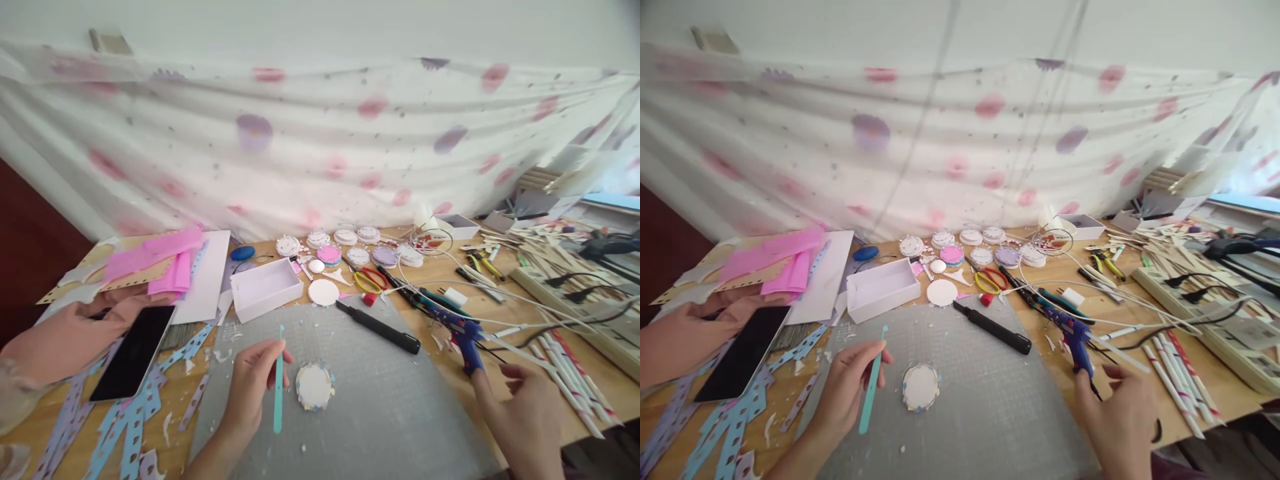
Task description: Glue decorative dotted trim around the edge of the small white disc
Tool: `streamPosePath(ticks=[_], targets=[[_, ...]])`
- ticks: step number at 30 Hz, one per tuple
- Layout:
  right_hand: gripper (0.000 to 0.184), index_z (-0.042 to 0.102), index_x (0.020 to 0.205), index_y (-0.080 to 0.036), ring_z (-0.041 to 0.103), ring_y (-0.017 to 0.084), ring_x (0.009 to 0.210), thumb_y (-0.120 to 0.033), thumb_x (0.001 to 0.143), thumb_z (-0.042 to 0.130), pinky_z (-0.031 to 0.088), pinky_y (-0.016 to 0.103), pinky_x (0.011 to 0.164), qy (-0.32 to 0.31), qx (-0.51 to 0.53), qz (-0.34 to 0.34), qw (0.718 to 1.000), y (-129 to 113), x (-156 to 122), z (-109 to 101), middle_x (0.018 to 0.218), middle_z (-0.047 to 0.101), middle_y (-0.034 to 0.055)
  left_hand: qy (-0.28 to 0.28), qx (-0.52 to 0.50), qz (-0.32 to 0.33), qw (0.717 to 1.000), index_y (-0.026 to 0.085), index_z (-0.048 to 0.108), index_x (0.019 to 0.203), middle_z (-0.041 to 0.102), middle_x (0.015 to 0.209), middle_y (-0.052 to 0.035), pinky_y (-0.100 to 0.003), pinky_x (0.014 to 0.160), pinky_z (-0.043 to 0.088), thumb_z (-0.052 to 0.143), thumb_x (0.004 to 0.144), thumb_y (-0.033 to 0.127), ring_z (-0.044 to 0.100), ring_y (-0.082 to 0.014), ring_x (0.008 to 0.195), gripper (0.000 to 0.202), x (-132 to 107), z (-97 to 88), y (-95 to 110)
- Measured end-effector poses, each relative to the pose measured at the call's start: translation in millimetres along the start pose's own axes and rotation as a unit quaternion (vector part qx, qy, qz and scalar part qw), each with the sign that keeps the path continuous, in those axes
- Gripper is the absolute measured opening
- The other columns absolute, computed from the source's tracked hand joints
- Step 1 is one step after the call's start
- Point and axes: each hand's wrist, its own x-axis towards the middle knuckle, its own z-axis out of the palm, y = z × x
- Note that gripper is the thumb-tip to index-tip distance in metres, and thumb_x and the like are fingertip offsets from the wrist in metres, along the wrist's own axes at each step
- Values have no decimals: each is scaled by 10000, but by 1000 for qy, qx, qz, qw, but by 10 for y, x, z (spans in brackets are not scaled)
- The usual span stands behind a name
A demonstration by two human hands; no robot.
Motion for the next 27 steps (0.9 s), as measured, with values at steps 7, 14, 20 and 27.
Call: streamPosePath(ticks=[7, 14, 20, 27], targets=[[203, 417, 889, -228, 530, 172, 670, -90, 795, 532, 435, 292, 606, -169, 214, -415, 868, -1121, -538, -110, 764, 542, 17, -65, 121, 45, 989, 180, 572, 521, 462, 411, 33, -230, 438, 336, 497, 783, 373, 463, -121, 406, 334, -103, 578, 235], [134, 433, 857, -205, 453, 182, 568, -95, 782, 440, 324, 298, 559, -143, 194, -600, 763, -1873, -324, 132, 651, 535, 9, -37, 264, 130, 955, 192, 308, 419, 317, 429, 46, -253, 499, 237, 507, 741, 316, 337, -112, 485, 398, -28, 699, 321], [176, 435, 805, -211, 414, 174, 556, -47, 845, 385, 307, 297, 551, -92, 184, -646, 735, -1862, -324, 328, 598, 498, -9, -57, 289, 116, 949, 198, 331, 421, 321, 417, 46, -248, 489, 246, 482, 768, 330, 353, -119, 473, 401, 35, 649, 325], [242, 364, 804, -234, 406, 145, 549, 3, 809, 413, 300, 261, 514, -157, 316, -478, 804, -1433, -418, 610, 612, 436, -48, 85, 333, 163, 925, 210, 635, 946, 681, 842, -62, -284, 635, 445, 501, 805, 478, 600, -219, 704, 331, 283, -563, 280]])
